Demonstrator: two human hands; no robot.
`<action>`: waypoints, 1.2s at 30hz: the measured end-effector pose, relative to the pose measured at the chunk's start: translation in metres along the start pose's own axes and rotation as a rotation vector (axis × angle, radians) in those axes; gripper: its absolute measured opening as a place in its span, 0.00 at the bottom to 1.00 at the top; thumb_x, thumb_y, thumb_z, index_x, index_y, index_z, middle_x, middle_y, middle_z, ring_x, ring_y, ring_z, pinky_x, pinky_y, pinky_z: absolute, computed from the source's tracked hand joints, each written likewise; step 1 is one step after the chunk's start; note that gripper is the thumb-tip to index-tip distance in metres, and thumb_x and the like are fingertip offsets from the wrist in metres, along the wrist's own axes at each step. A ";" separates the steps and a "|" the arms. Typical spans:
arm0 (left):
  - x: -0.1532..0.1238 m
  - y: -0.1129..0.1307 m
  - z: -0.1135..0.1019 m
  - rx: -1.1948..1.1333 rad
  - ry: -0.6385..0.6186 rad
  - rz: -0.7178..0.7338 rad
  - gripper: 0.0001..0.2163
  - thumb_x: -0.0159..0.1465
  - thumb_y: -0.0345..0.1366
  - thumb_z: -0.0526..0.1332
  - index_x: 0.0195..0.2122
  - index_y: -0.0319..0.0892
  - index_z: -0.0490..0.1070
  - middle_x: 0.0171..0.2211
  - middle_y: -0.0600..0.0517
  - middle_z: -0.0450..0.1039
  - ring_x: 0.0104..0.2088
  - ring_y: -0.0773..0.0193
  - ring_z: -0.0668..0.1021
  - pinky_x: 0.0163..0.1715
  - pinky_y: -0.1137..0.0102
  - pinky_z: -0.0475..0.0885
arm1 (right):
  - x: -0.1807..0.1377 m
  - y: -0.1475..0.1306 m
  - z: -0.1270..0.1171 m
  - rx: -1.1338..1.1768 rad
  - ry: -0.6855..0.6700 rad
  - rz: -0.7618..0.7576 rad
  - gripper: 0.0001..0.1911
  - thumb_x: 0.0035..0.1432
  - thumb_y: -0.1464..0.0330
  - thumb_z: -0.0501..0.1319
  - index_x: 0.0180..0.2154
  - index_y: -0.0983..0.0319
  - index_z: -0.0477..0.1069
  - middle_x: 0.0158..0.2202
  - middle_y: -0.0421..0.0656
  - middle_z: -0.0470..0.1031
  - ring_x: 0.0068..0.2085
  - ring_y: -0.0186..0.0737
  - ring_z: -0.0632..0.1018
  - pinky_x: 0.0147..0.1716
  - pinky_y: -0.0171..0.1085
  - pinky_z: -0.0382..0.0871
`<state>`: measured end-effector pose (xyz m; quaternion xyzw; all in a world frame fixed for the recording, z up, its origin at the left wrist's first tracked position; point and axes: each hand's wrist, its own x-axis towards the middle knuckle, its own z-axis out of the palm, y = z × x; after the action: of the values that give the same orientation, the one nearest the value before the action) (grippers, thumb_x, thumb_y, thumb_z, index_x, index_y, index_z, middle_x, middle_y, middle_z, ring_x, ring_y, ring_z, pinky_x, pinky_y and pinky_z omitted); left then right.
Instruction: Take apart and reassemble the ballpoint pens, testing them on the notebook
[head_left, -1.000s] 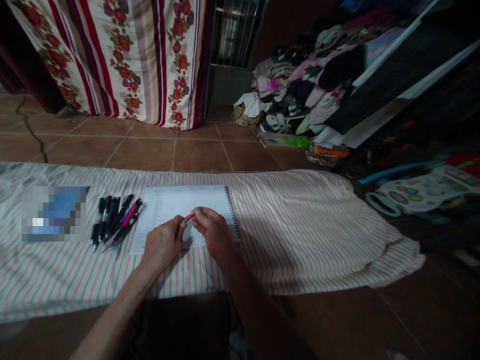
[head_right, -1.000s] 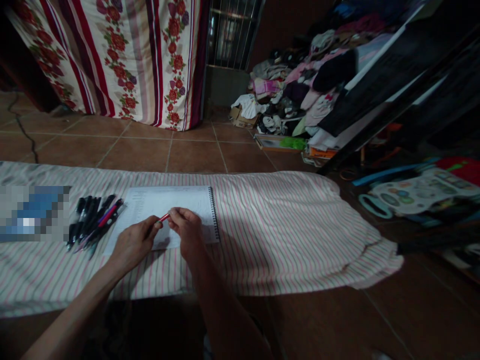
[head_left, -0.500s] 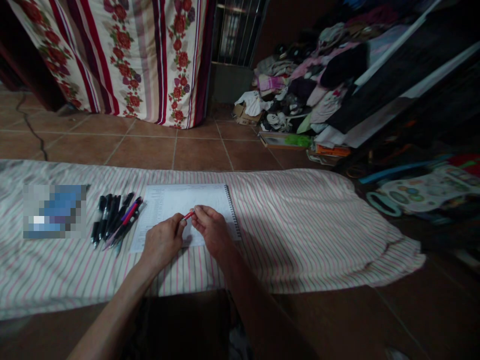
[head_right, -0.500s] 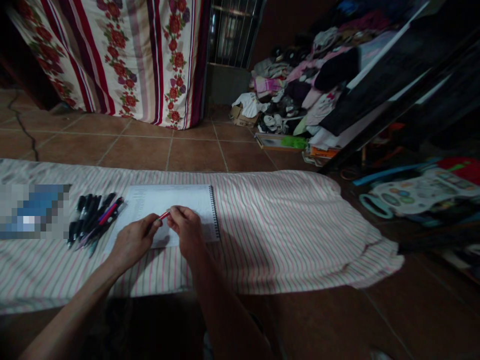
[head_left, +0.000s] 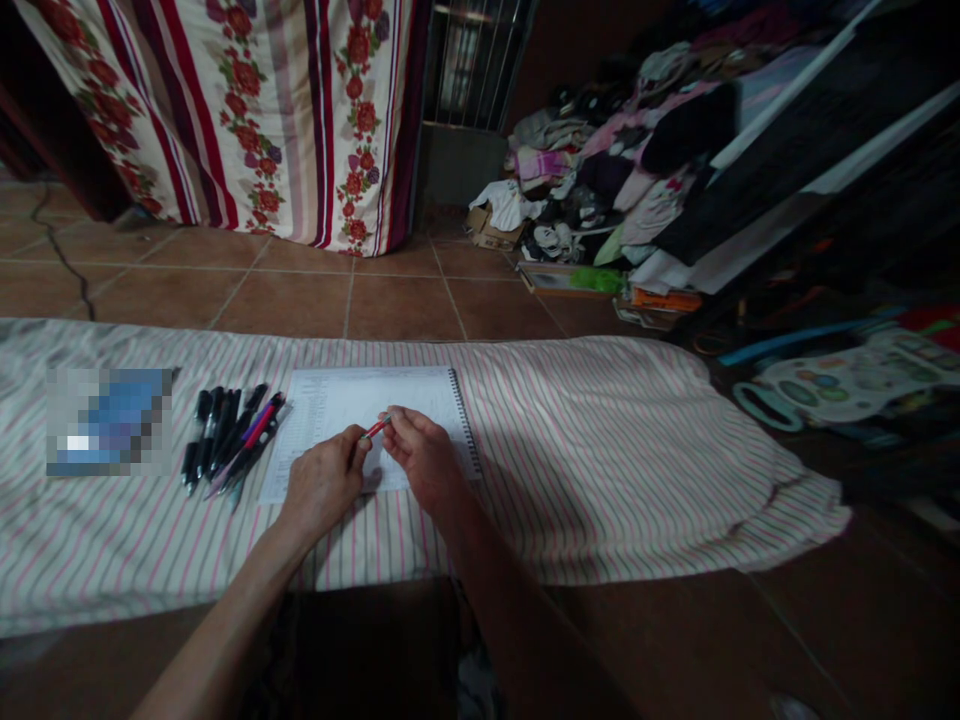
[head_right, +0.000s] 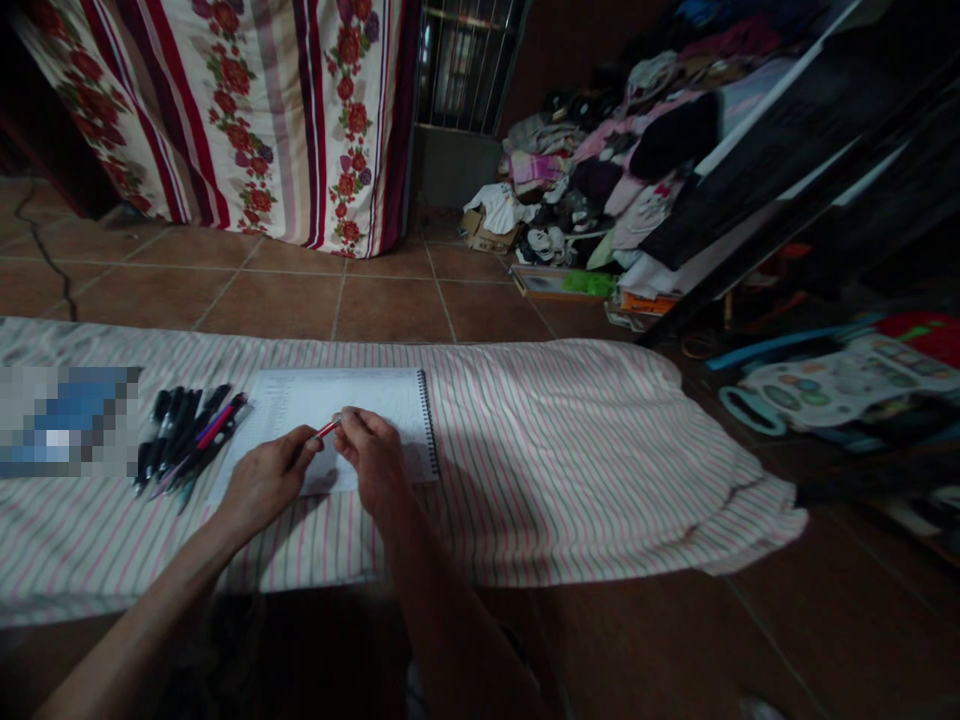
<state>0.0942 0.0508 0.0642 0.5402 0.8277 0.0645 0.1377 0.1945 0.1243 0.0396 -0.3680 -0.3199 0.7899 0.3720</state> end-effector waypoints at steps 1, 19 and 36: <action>0.000 0.000 0.000 0.003 0.000 0.005 0.15 0.68 0.39 0.43 0.43 0.44 0.67 0.34 0.48 0.78 0.37 0.54 0.79 0.28 0.69 0.60 | 0.000 0.000 0.000 -0.024 0.001 -0.005 0.14 0.41 0.61 0.68 0.29 0.63 0.74 0.30 0.41 0.74 0.31 0.30 0.72 0.35 0.32 0.67; 0.001 0.001 0.001 0.006 0.005 0.015 0.15 0.68 0.39 0.43 0.42 0.45 0.67 0.33 0.48 0.78 0.37 0.55 0.79 0.28 0.69 0.61 | -0.004 -0.004 0.001 -0.028 0.004 0.002 0.15 0.42 0.62 0.66 0.33 0.62 0.74 0.38 0.43 0.76 0.32 0.30 0.72 0.32 0.31 0.67; -0.001 0.001 0.003 0.022 0.024 0.013 0.15 0.68 0.39 0.42 0.42 0.45 0.67 0.34 0.48 0.78 0.37 0.56 0.79 0.29 0.69 0.62 | -0.004 -0.003 0.000 -0.004 -0.015 0.023 0.14 0.40 0.63 0.68 0.32 0.61 0.74 0.36 0.42 0.75 0.31 0.31 0.72 0.33 0.32 0.67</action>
<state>0.0960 0.0501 0.0612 0.5460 0.8266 0.0627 0.1214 0.1973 0.1227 0.0435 -0.3665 -0.3200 0.7961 0.3599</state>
